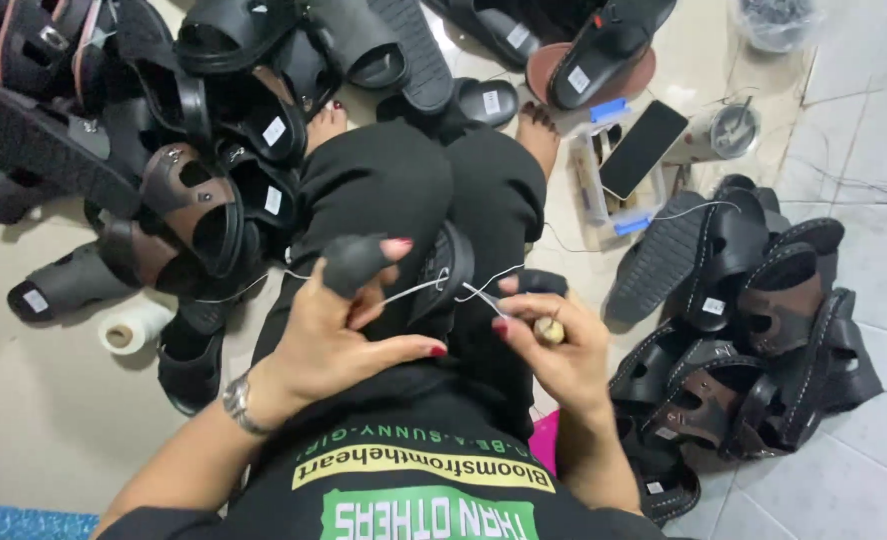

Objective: Hand-stitching the sole of a black sandal using a needle and thread for repair.

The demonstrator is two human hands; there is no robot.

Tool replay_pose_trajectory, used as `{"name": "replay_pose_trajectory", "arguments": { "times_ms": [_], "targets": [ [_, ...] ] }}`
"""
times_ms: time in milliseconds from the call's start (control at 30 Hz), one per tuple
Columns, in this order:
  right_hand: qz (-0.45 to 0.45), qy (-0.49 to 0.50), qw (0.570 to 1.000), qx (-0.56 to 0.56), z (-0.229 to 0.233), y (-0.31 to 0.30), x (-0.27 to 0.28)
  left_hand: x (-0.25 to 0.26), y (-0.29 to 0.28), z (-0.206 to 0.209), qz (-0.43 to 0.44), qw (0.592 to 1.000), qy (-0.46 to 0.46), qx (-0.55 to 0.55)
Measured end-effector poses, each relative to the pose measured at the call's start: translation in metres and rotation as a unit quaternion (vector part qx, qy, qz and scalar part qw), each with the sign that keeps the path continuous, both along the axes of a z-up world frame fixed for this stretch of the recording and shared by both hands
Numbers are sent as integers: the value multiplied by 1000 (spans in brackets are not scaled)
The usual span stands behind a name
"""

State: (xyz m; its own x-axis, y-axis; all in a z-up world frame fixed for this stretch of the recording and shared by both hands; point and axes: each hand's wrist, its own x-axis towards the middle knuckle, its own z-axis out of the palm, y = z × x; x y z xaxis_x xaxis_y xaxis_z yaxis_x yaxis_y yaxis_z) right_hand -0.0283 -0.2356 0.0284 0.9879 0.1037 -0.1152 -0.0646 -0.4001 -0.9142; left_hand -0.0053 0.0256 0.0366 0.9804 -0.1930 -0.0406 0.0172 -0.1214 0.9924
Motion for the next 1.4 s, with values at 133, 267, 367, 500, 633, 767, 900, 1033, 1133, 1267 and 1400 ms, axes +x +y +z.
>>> {"name": "replay_pose_trajectory", "arguments": {
  "times_ms": [133,267,367,500,633,767,900,1033,1133,1267,1400],
  "targets": [
    [-6,67,948,312,-51,0,10,10,-11,-5,-65,983,-100,136],
    [90,144,704,690,-58,-26,32,11,-24,-24,-38,952,-196,233],
    [259,59,915,303,-7,-35,49,10,-24,-26,-37,958,-171,227],
    [276,-51,945,-168,50,-9,54,16,-7,-8,-110,971,-129,166],
    [119,-210,941,-236,-3,24,44,10,-13,-19,26,994,-84,71],
    [-231,-290,925,-89,-28,-21,39,-1,0,-38,186,868,-338,313],
    [-561,-168,788,190,-17,-239,53,41,92,-6,263,797,-365,403],
    [-598,-319,698,231,-106,-457,-56,31,122,-12,130,787,-200,570],
    [-540,-358,753,-116,-82,-324,-4,37,65,5,13,884,-189,427],
    [-70,-92,991,-72,-22,-66,34,28,10,-4,-174,927,-149,298],
    [163,-36,986,6,-6,-9,45,31,24,19,-231,933,28,273]
  ]
}}
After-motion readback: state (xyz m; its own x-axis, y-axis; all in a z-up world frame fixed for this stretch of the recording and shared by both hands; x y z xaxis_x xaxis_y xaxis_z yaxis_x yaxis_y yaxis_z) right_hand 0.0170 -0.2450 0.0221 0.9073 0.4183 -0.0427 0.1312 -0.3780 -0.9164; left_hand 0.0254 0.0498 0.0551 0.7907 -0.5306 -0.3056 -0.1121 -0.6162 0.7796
